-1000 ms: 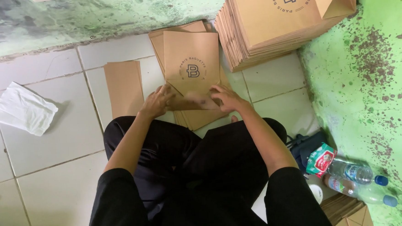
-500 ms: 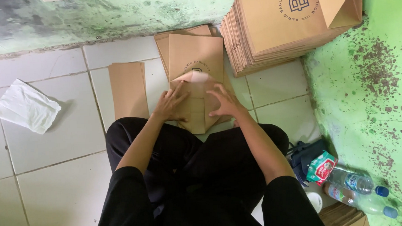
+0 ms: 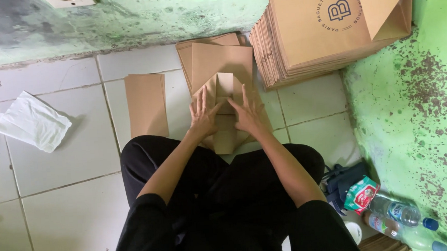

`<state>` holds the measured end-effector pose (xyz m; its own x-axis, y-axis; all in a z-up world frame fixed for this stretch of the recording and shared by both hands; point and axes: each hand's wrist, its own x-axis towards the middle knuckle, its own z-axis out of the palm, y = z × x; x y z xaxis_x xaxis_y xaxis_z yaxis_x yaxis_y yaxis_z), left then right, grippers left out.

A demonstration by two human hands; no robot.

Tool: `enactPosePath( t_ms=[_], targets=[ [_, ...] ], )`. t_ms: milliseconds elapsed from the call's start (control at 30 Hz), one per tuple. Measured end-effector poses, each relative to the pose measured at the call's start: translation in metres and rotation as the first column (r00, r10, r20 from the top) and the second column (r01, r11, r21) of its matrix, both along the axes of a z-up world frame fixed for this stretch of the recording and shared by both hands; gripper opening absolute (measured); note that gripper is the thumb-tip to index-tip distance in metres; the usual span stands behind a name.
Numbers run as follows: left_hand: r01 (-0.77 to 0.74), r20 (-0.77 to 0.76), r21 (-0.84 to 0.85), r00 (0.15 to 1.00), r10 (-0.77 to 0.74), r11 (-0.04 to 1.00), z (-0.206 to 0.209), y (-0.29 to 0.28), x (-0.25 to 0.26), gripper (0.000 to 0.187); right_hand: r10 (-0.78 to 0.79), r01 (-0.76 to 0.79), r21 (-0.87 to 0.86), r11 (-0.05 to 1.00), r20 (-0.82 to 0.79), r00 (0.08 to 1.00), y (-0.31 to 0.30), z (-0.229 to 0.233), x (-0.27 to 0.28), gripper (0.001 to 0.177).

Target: Folding flat paper bags into their 3D shape by opening them and creasing the bottom.

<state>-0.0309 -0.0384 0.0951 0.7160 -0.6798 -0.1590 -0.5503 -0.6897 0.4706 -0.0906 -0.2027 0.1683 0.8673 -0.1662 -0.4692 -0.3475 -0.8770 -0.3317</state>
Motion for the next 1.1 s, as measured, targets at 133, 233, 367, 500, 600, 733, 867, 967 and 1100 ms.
enactPosePath(
  t_ms=[133,233,367,500,600,733,867,967,1100],
  targets=[
    [-0.002,0.294,0.114,0.955,-0.031,0.993,-0.012,0.016,0.004,0.054,0.072,-0.103,-0.313,0.944,-0.109,0.991,-0.023,-0.009,-0.016,0.078],
    [-0.054,0.234,0.332,0.972,-0.027,0.942,0.018,0.049,0.012,0.077,0.008,-0.102,-0.4,0.911,-0.229,0.974,-0.058,-0.019,-0.025,0.092],
    [-0.085,0.024,0.013,0.996,0.084,0.996,0.021,0.085,0.03,0.059,-0.115,0.066,-0.213,0.975,-0.228,0.967,-0.085,-0.033,-0.028,0.098],
    [-0.109,-0.318,-0.368,0.948,-0.015,0.923,0.029,0.116,0.044,0.048,-0.169,0.161,-0.091,0.983,-0.083,0.982,-0.041,0.021,-0.018,0.086],
    [-0.146,-0.196,-0.672,0.98,0.016,0.726,0.012,0.145,0.059,0.041,0.074,-0.001,-0.125,0.992,0.578,0.813,-0.003,0.042,-0.025,0.062],
    [-0.41,-0.174,-0.414,0.912,0.371,0.813,-0.034,0.214,0.065,0.05,-0.154,-0.158,0.366,0.917,0.691,0.707,0.077,0.049,-0.002,0.042],
    [-0.606,-0.34,-0.063,0.76,0.554,0.793,-0.081,0.255,0.064,0.066,-0.179,-0.131,0.625,0.77,0.408,0.895,0.138,-0.039,0.023,0.049],
    [-0.701,-0.48,-0.071,0.648,0.591,0.71,-0.081,0.261,0.063,0.062,-0.182,0.082,0.666,0.741,0.082,0.98,0.17,-0.085,0.046,0.058],
    [-0.776,-0.648,-0.111,0.53,0.547,0.621,-0.044,0.258,0.058,0.057,-0.323,0.355,0.576,0.736,-0.162,0.932,0.195,-0.124,0.065,0.066]
  ],
)
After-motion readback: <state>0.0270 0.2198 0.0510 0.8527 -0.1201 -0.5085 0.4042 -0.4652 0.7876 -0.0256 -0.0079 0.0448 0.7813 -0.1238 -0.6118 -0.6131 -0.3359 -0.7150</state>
